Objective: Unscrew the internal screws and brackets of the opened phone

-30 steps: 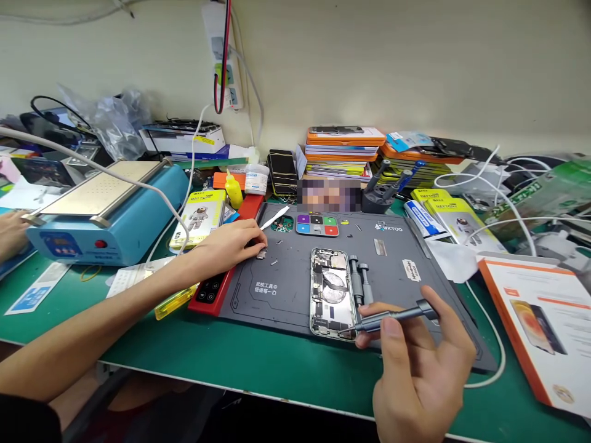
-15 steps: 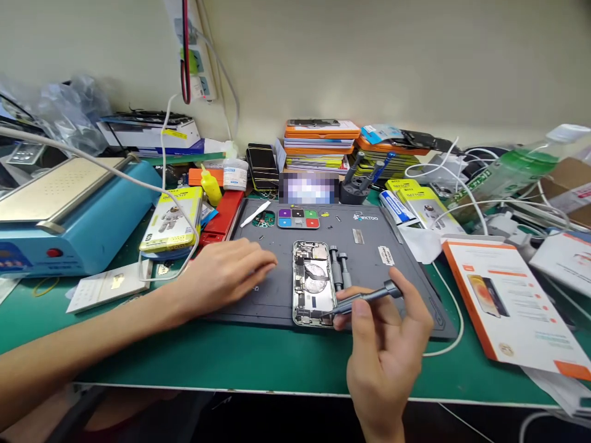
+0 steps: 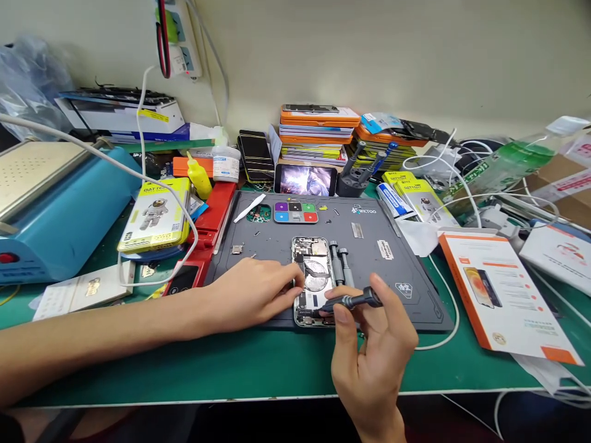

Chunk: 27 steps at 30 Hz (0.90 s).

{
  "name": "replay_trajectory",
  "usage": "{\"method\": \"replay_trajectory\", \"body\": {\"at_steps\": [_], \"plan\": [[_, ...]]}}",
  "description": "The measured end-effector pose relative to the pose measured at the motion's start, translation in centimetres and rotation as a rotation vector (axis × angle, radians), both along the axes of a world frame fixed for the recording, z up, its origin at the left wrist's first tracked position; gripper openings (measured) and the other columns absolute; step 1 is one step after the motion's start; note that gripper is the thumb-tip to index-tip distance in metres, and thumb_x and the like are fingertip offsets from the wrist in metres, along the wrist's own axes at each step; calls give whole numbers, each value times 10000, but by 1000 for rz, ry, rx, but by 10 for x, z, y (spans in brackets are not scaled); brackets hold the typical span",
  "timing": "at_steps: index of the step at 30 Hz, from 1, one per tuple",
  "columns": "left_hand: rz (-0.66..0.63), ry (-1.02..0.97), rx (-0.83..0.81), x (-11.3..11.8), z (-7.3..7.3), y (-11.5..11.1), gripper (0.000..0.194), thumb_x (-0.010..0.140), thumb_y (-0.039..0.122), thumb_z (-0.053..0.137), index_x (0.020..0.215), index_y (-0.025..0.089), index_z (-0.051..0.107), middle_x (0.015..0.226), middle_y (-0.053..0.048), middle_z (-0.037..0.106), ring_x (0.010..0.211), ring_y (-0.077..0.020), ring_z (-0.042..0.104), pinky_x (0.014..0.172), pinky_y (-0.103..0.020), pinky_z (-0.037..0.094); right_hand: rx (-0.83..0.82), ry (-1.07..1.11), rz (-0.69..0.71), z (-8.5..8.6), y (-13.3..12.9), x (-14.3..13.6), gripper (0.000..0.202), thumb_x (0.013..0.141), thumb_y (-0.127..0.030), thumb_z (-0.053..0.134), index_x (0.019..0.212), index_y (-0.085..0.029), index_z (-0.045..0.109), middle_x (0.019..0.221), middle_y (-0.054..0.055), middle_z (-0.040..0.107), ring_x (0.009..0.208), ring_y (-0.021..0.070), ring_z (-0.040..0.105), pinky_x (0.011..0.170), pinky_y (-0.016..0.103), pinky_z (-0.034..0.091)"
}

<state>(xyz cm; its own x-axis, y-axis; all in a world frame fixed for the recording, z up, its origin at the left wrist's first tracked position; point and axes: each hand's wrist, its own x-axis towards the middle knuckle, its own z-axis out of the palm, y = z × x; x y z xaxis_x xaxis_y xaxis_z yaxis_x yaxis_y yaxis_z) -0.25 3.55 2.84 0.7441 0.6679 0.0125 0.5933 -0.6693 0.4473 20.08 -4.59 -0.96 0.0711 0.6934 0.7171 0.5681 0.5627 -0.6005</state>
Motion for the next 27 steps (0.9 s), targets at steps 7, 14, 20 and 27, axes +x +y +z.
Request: {"method": "replay_trajectory", "body": {"at_steps": [7,14,20,27], "plan": [[-112,-68,46,-5,-5,0,129,1124,277,494,1154,236,612,1023,3,757,919,-208,723,765,-316,488,8,-116,-72,-2,0,0,796,974,-10,652,1659,-282,353,1102,110,753,1053,272,809,751,410,740],[-117,-72,46,-6,-6,1,141,1127,287,495,1116,232,625,956,5,724,871,-203,697,733,-317,468,-15,-114,-37,-3,1,1,796,981,-11,636,1668,-288,343,1050,84,740,1052,269,806,820,482,740],[-110,-54,44,-5,-4,1,148,1125,288,499,1109,234,636,952,2,722,853,-203,697,718,-321,461,-45,-101,-43,-3,1,2,773,986,-32,633,1656,-302,356,1063,85,749,1064,286,807,820,516,737],[-103,-48,33,-7,-6,0,177,1133,304,478,1133,242,644,975,-1,734,880,-213,706,713,-325,465,-41,0,48,3,1,0,726,988,-4,614,1633,-232,369,1105,100,772,1016,236,825,827,407,739]]}}
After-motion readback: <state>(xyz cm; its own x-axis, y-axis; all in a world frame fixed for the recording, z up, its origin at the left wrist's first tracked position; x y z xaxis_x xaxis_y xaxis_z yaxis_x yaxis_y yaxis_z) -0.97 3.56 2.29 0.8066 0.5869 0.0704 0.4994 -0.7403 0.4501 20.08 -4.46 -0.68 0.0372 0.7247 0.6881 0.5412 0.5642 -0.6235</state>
